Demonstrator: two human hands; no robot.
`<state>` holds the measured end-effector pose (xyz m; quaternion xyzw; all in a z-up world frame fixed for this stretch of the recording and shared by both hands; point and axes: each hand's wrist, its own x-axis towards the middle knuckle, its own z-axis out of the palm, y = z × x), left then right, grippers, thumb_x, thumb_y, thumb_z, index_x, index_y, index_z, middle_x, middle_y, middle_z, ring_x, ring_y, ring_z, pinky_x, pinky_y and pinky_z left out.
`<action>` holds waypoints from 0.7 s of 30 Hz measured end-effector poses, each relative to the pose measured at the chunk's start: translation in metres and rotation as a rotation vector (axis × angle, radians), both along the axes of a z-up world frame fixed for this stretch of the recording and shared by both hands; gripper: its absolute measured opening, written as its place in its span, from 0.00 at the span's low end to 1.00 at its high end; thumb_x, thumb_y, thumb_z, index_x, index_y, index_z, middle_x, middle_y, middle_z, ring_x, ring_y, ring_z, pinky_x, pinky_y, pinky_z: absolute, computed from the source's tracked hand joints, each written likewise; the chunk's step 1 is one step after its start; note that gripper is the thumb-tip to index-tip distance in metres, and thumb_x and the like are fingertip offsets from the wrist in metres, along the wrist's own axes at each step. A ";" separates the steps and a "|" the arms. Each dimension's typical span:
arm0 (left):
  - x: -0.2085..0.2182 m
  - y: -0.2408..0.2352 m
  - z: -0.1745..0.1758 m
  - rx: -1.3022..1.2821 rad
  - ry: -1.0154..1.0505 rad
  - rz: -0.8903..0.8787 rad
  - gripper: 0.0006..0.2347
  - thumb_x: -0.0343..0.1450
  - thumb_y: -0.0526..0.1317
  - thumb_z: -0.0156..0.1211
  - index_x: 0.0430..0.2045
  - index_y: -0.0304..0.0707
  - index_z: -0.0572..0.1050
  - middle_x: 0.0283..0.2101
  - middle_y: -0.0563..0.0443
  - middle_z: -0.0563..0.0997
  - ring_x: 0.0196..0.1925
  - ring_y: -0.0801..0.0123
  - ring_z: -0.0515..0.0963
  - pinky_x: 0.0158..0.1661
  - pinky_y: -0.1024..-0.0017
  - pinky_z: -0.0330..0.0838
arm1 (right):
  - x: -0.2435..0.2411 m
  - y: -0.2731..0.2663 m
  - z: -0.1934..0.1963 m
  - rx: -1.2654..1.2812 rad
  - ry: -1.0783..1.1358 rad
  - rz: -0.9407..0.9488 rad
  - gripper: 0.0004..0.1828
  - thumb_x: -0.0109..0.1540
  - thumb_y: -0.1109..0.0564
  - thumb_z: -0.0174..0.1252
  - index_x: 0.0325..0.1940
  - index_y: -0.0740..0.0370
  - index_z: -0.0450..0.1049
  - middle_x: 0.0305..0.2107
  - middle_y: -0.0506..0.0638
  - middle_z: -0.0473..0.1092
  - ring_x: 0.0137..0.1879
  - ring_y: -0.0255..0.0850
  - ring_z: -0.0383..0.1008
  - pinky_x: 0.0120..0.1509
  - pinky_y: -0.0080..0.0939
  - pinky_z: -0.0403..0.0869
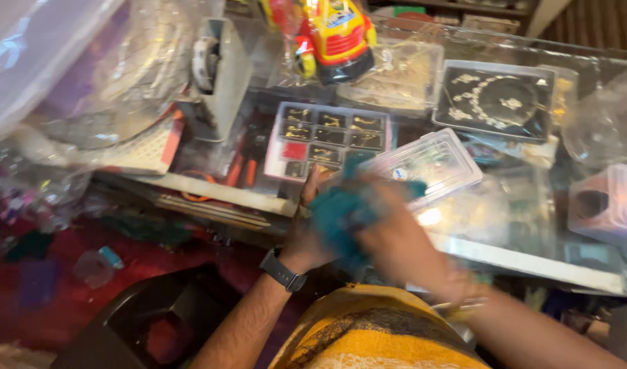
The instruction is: The person cleans various items on a display counter using a spray bottle and a cloth. They wipe down a payment QR code stand, a wooden vase, and several plastic containers.
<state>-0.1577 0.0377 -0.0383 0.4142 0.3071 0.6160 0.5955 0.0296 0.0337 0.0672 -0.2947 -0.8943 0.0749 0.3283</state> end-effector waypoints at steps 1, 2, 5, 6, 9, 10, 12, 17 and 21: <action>0.003 0.003 -0.003 -0.283 -0.406 -0.149 0.58 0.61 0.47 0.81 0.80 0.39 0.38 0.70 0.37 0.66 0.65 0.53 0.67 0.65 0.60 0.63 | -0.024 -0.011 -0.013 -0.306 -0.026 -0.129 0.37 0.44 0.62 0.63 0.59 0.66 0.72 0.63 0.65 0.63 0.73 0.63 0.56 0.73 0.61 0.55; 0.000 0.007 -0.004 -0.240 -0.290 -0.175 0.57 0.62 0.48 0.79 0.80 0.39 0.36 0.71 0.37 0.66 0.68 0.54 0.67 0.69 0.63 0.62 | -0.022 -0.008 -0.018 -0.270 -0.048 -0.137 0.35 0.47 0.62 0.63 0.60 0.64 0.73 0.64 0.63 0.63 0.73 0.60 0.57 0.74 0.61 0.56; -0.007 0.014 -0.002 0.057 0.264 -0.107 0.58 0.62 0.49 0.79 0.78 0.38 0.32 0.70 0.35 0.66 0.71 0.52 0.68 0.72 0.64 0.62 | 0.004 0.033 -0.047 -0.140 -0.094 -0.256 0.33 0.51 0.64 0.60 0.62 0.63 0.72 0.68 0.62 0.61 0.77 0.57 0.56 0.77 0.59 0.58; -0.009 0.008 0.000 0.263 0.585 0.023 0.59 0.59 0.48 0.80 0.76 0.36 0.33 0.67 0.33 0.67 0.69 0.49 0.70 0.69 0.61 0.65 | 0.035 0.062 -0.049 -0.079 -0.094 -0.357 0.35 0.49 0.66 0.57 0.63 0.66 0.71 0.71 0.65 0.58 0.78 0.61 0.55 0.76 0.58 0.59; -0.006 0.008 0.011 0.519 0.877 0.159 0.59 0.58 0.46 0.82 0.75 0.34 0.33 0.65 0.32 0.69 0.66 0.46 0.73 0.65 0.57 0.69 | 0.120 0.109 -0.028 -0.160 -0.138 -0.608 0.27 0.58 0.61 0.59 0.63 0.65 0.74 0.72 0.67 0.56 0.77 0.60 0.56 0.79 0.56 0.61; -0.005 0.008 0.014 0.537 0.870 0.163 0.59 0.59 0.46 0.81 0.75 0.34 0.33 0.66 0.33 0.69 0.66 0.47 0.74 0.66 0.57 0.70 | 0.115 0.110 -0.032 -0.176 -0.175 -0.621 0.27 0.59 0.59 0.59 0.63 0.66 0.73 0.71 0.65 0.59 0.75 0.60 0.58 0.79 0.56 0.62; -0.004 0.009 0.022 0.522 0.908 0.173 0.60 0.57 0.46 0.82 0.74 0.32 0.33 0.64 0.31 0.69 0.65 0.44 0.73 0.65 0.56 0.69 | 0.079 0.115 -0.040 -0.209 -0.249 -0.647 0.29 0.61 0.54 0.59 0.65 0.68 0.71 0.68 0.61 0.63 0.71 0.58 0.62 0.80 0.55 0.64; -0.007 0.017 0.030 0.781 1.125 0.240 0.61 0.55 0.44 0.83 0.73 0.37 0.32 0.64 0.31 0.67 0.64 0.42 0.71 0.60 0.44 0.59 | -0.023 0.028 -0.053 -0.078 -0.039 -0.266 0.36 0.56 0.44 0.68 0.59 0.72 0.72 0.56 0.66 0.68 0.63 0.60 0.67 0.69 0.57 0.65; -0.008 0.010 0.015 0.550 0.885 0.143 0.62 0.59 0.46 0.82 0.74 0.32 0.28 0.67 0.31 0.67 0.66 0.45 0.73 0.65 0.56 0.70 | 0.059 0.076 -0.033 -0.151 -0.238 -0.473 0.21 0.57 0.53 0.63 0.53 0.60 0.77 0.48 0.58 0.74 0.56 0.55 0.73 0.63 0.53 0.71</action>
